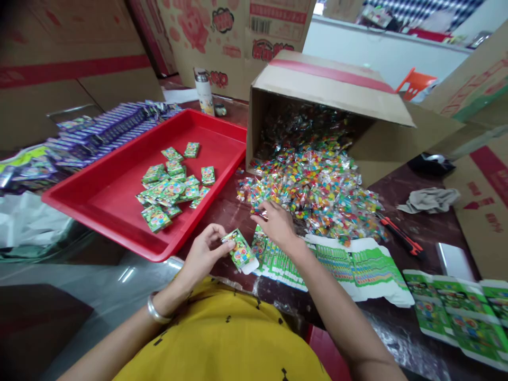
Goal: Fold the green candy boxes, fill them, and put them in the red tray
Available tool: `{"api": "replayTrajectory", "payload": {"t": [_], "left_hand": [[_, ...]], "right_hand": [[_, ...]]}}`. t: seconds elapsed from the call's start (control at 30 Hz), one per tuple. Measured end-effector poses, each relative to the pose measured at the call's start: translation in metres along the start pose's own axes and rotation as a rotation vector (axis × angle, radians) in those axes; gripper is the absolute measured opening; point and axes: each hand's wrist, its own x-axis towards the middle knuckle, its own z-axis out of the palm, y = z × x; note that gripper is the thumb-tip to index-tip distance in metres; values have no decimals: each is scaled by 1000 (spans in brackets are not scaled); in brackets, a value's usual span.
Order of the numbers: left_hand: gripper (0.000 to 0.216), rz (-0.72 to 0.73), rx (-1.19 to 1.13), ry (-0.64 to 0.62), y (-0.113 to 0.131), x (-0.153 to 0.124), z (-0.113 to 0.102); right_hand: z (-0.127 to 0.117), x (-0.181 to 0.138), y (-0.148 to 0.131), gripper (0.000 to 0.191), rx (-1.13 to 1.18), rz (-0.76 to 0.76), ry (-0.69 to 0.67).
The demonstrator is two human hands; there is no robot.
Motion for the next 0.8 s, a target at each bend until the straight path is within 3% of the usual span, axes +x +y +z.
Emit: {"api": "replayTrajectory", "payload": {"t": [0.07,0.2,0.37,0.43,0.53,0.67,0.8], "left_hand": [[33,-43,-54,54,-1,3,-2],[55,-148,-183,75,-3,4,-7],[40,-137,-46,4,-5,5,-11],[35,-121,-25,-10,-4,6,-10],[32,-95,-38,-64,-2,5,-6],[31,-38,-29,-183,2,1,-3],[36,12,-32,-269,4,-1,1]], "right_hand": [[11,14,0,26,-157,-42,-32],[14,24,-2,10,-202,-61,-22],[-36,16,-3,13,214,-2,57],[-59,11,-11,13,333,-16,-62],[-77,7,-26,8,309,-65,-260],[-71,8,-40,5,235,-182,-389],[-57,7,-51,10,259,-268,-297]]}}
